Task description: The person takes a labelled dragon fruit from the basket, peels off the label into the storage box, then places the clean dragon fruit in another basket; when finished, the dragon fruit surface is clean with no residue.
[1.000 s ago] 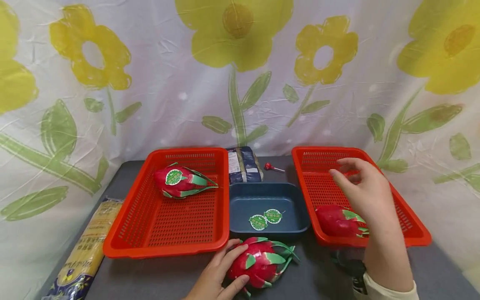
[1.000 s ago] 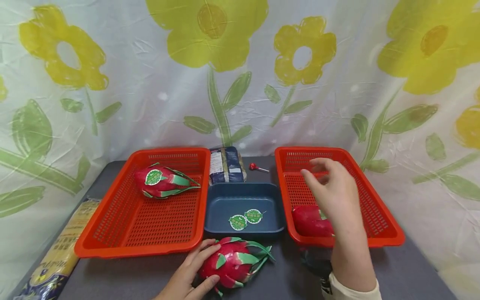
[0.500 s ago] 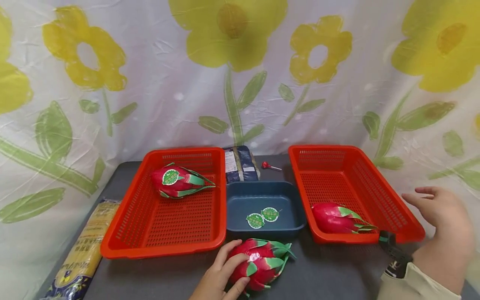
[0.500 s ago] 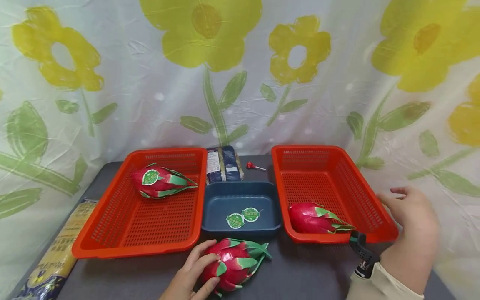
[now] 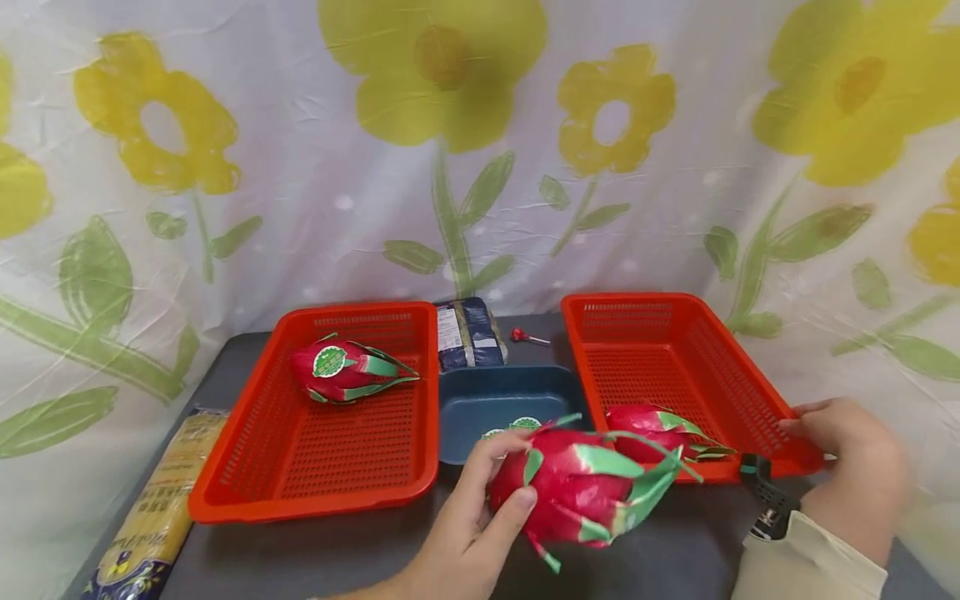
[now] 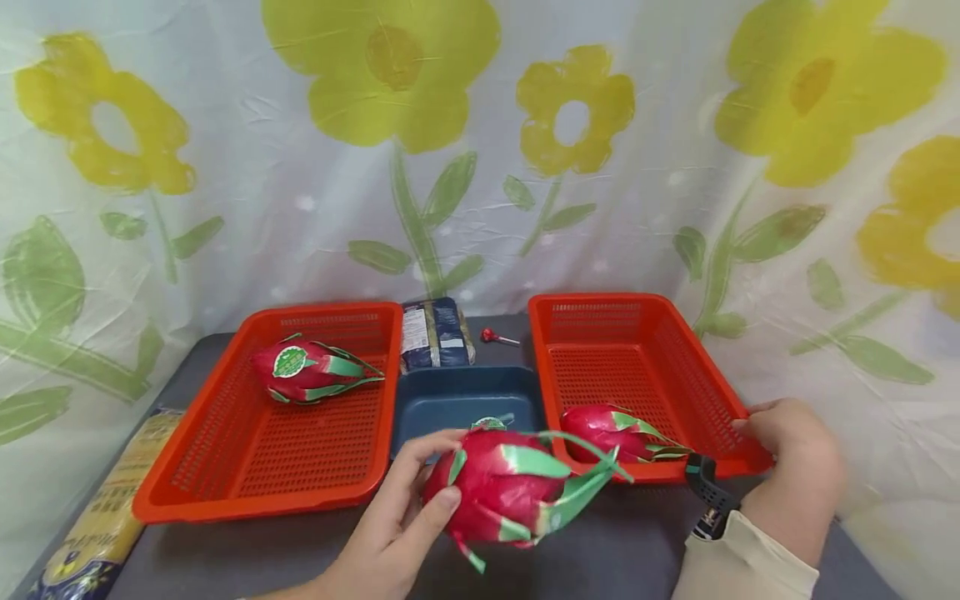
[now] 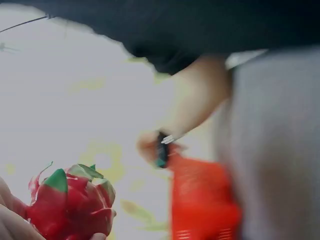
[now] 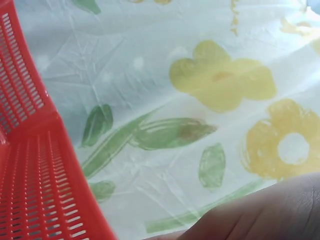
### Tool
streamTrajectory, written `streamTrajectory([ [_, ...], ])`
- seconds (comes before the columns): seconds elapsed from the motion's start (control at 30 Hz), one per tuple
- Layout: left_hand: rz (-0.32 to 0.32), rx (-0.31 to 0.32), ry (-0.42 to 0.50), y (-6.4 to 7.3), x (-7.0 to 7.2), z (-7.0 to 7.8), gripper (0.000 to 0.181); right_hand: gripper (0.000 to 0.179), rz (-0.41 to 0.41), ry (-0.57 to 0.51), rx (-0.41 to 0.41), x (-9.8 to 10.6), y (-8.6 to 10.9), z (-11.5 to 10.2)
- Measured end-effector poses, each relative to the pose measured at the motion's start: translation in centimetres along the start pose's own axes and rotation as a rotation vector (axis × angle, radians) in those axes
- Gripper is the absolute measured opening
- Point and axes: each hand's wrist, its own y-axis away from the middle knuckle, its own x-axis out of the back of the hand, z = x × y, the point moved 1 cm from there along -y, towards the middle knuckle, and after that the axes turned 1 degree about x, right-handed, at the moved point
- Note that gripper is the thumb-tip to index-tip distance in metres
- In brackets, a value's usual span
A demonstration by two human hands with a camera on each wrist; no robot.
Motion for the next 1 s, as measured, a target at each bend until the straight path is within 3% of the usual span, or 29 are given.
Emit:
streamTrajectory([
  [0.07, -0.014, -0.07, 0.036, -2.6, -0.5, 0.9, 0.045, 0.043, 0.015, -0.005, 0.009, 0.0, 0.1, -0.1],
  [0.13, 0.009, -0.129, -0.006, -5.6, -1.1, 1.3, 0.045, 0.043, 0.017, -0.014, 0.01, 0.0, 0.1, -0.2],
  [0.3, 0.105, -0.207, -0.352, -13.4, -2.4, -0.2, 0.046, 0.043, 0.032, -0.015, 0.005, -0.2, 0.0, 0.1],
  [0.4, 0.114, -0.16, -0.555, -17.7, -3.3, -2.1, 0.043, 0.041, 0.052, 0.014, 0.015, -0.4, 0.0, 0.2],
  [0.53, 0.093, -0.048, -0.707, -21.8, -4.4, -4.7, 0.042, 0.042, 0.064, 0.06, 0.043, -0.7, 0.2, -0.1],
  [0.7, 0.064, 0.058, -0.94, -24.8, -5.8, -8.0, 0.043, 0.039, 0.077, 0.065, 0.069, -0.6, 0.5, -0.3],
  [0.83, -0.006, 0.089, -1.185, -25.0, -6.2, -9.7, 0.046, 0.038, 0.071, 0.056, 0.078, -0.5, 0.5, -0.4],
  [0.9, -0.031, 0.088, -1.242, -24.5, -5.9, -10.0, 0.046, 0.038, 0.058, 0.044, 0.076, -0.7, 0.5, -0.6],
  [1.0, -0.039, 0.078, -1.198, -23.9, -5.2, -9.7, 0.047, 0.036, 0.06, 0.054, 0.078, -0.8, 0.4, -0.9],
])
